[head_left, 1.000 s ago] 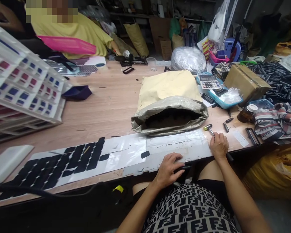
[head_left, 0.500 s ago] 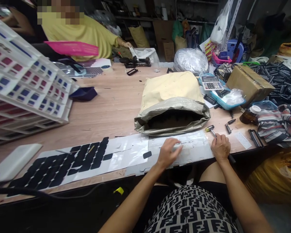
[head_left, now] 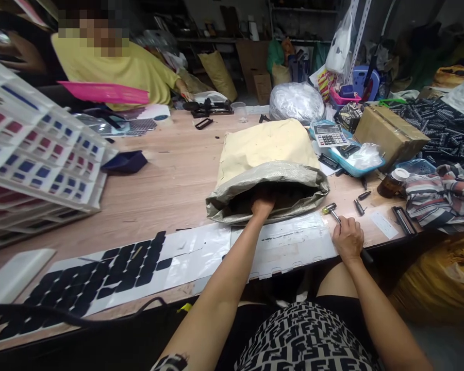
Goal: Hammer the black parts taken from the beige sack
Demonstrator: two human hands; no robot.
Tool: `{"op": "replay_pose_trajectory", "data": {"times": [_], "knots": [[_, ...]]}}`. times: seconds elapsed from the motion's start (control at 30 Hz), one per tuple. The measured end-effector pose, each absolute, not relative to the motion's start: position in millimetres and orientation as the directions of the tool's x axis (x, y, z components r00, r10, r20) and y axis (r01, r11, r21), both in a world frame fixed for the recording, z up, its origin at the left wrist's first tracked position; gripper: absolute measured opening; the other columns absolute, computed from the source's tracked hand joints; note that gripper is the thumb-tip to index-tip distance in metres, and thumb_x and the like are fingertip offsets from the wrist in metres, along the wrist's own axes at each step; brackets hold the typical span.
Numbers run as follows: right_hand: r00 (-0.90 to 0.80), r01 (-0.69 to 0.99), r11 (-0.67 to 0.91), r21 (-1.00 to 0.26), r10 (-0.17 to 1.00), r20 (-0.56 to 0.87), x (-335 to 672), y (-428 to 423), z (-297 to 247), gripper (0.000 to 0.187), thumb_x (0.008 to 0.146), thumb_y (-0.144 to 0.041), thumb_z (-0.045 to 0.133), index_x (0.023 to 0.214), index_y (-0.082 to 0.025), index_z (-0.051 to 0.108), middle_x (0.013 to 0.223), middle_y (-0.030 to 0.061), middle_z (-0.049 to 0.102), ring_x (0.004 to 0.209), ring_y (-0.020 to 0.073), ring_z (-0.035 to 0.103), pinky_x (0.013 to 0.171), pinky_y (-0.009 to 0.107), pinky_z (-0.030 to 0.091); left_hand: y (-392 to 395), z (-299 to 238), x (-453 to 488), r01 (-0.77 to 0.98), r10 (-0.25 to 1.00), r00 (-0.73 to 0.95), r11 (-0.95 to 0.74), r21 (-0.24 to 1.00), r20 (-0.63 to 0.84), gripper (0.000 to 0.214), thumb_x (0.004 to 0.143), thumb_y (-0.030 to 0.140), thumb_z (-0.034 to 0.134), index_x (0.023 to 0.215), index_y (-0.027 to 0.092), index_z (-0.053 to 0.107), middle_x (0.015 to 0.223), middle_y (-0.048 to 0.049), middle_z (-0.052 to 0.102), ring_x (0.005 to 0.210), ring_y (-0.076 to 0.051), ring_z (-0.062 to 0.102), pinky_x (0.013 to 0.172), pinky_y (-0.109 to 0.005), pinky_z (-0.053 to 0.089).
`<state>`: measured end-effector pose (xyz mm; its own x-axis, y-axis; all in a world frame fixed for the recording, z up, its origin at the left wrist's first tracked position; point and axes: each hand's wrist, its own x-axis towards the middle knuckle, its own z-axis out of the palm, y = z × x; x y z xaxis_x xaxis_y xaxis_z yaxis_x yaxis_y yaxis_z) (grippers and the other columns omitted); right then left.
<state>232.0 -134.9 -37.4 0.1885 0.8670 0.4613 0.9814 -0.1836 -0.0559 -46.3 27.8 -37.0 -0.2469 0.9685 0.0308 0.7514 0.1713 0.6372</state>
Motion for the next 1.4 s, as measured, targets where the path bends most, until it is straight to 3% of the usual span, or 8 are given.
{"op": "replay_pose_trajectory", "data": {"times": [0.13, 0.23, 0.3, 0.6, 0.77, 0.9, 1.4], "knots": [[0.191, 0.981, -0.188, -0.052, 0.872, 0.451, 231.1, -134.7, -35.4, 0.025, 0.094, -0.022, 0.051, 0.113, -0.019, 0.066, 0.093, 0.0084, 0.059, 0.088, 0.0243, 0.048, 0.070, 0.035, 0.030, -28.9, -31.8, -51.9, 0.719, 0.948, -0.112, -0.130, 0.683, 0.299, 0.023, 0.086, 0.037, 0.067, 0.102, 0.021, 0.073, 0.094, -0.0066, 0.074, 0.087, -0.024, 0.068, 0.080, -0.033, 0.052], [0.190, 0.981, -0.185, -0.054, 0.875, 0.445, 230.5, -135.1, -34.3, 0.025, 0.094, -0.022, 0.050, 0.113, -0.019, 0.066, 0.094, 0.0089, 0.059, 0.089, 0.0245, 0.048, 0.070, 0.035, 0.030, -69.8, -39.1, -47.5, 0.629, 0.930, 0.092, -0.332, 0.703, 0.356, 0.016, 0.088, 0.031, 0.067, 0.100, 0.021, 0.072, 0.094, -0.0038, 0.073, 0.079, -0.018, 0.066, 0.076, -0.030, 0.053], [0.192, 0.981, -0.184, -0.061, 0.874, 0.446, 230.2, -135.3, -34.4, 0.026, 0.094, -0.021, 0.049, 0.114, -0.018, 0.066, 0.095, 0.0095, 0.059, 0.089, 0.0246, 0.047, 0.070, 0.035, 0.029, -85.4, -49.5, -42.1, 0.597, 0.921, 0.169, -0.380, 0.707, 0.352, 0.013, 0.088, 0.028, 0.067, 0.098, 0.021, 0.072, 0.093, -0.0035, 0.072, 0.081, -0.018, 0.066, 0.077, -0.031, 0.053], [0.203, 0.979, -0.168, -0.118, 0.875, 0.439, 236.3, -132.9, -35.0, 0.027, 0.094, -0.021, 0.049, 0.112, -0.018, 0.070, 0.094, 0.0100, 0.061, 0.087, 0.0236, 0.049, 0.071, 0.033, 0.032, -80.8, -75.4, -36.7, 0.568, 0.906, 0.216, -0.421, 0.707, 0.365, 0.015, 0.089, 0.025, 0.068, 0.102, 0.020, 0.072, 0.088, -0.0032, 0.065, 0.085, -0.019, 0.061, 0.080, -0.034, 0.051], [0.240, 0.903, -0.045, -0.426, 0.877, 0.416, 220.8, -145.3, -23.4, 0.031, 0.095, -0.022, 0.050, 0.118, -0.017, 0.070, 0.100, 0.0103, 0.068, 0.093, 0.0239, 0.059, 0.077, 0.033, 0.044, -81.3, -74.8, -35.2, 0.575, 0.895, 0.201, -0.436, 0.692, 0.397, 0.014, 0.089, 0.024, 0.067, 0.101, 0.020, 0.073, 0.088, -0.0036, 0.064, 0.086, -0.020, 0.060, 0.081, -0.035, 0.051], [0.119, 0.767, 0.180, -0.616, 0.903, 0.413, 186.5, -158.7, -11.3, 0.032, 0.099, -0.026, 0.046, 0.119, -0.018, 0.069, 0.105, 0.0098, 0.071, 0.100, 0.0219, 0.066, 0.089, 0.032, 0.050, -80.1, -74.1, -35.4, 0.561, 0.886, 0.215, -0.457, 0.690, 0.412, 0.013, 0.088, 0.022, 0.068, 0.099, 0.020, 0.073, 0.085, -0.0030, 0.063, 0.084, -0.019, 0.059, 0.081, -0.034, 0.050], [0.013, 0.775, 0.222, -0.591, 0.930, 0.366, 155.6, -158.7, -16.8, 0.031, 0.098, -0.025, 0.046, 0.117, -0.019, 0.070, 0.101, 0.0085, 0.070, 0.096, 0.0212, 0.066, 0.088, 0.032, 0.050, -76.4, -72.5, -35.5, 0.511, 0.902, 0.231, -0.431, 0.744, 0.364, 0.016, 0.085, 0.017, 0.073, 0.101, 0.019, 0.073, 0.085, -0.0022, 0.062, 0.085, -0.018, 0.058, 0.082, -0.033, 0.048]]}}
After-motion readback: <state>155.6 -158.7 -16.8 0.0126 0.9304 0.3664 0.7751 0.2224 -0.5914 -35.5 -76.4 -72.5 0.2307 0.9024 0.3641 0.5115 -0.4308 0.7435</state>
